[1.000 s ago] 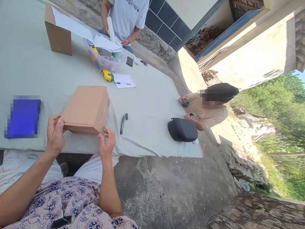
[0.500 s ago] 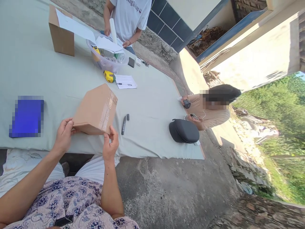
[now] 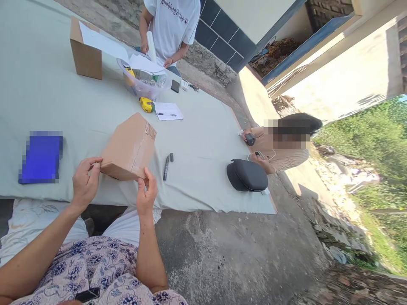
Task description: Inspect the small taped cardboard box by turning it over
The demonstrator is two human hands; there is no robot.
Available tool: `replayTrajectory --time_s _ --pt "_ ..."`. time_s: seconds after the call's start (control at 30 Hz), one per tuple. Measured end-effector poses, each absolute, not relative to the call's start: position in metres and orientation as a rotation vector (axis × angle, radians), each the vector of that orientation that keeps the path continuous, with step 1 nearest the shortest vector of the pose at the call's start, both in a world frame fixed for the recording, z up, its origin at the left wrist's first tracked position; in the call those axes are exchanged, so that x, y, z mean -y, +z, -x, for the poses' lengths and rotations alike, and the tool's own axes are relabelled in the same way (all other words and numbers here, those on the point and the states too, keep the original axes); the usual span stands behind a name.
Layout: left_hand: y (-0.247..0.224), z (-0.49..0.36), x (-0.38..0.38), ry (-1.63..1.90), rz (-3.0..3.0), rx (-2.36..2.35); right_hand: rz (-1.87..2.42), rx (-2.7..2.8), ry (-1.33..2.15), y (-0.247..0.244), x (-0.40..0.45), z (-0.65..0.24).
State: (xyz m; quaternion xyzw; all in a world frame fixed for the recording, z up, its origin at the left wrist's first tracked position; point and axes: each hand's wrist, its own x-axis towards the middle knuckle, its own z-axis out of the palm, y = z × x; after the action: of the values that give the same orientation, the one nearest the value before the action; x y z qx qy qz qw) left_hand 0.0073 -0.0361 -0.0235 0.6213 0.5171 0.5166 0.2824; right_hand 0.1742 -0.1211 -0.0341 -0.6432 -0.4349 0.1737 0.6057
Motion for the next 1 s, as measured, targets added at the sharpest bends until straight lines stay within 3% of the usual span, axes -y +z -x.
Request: replayTrajectory --time_s 0.23,0.57,1.0 --pt "-0.024 -0.009 0.043 1.242 -1.569 -1.304 1.492 1.015 0.352 -0.032 0.124 -0.17" --pt "-0.011 -0.013 0.048 1.423 -1.447 -1.165 1.569 1.079 0.464 -0.04 0.122 -0.17" --pt "0.001 -0.026 0.045 1.347 -1.42 -1.165 1.726 1.085 0.503 -0.06 0.122 -0.172"
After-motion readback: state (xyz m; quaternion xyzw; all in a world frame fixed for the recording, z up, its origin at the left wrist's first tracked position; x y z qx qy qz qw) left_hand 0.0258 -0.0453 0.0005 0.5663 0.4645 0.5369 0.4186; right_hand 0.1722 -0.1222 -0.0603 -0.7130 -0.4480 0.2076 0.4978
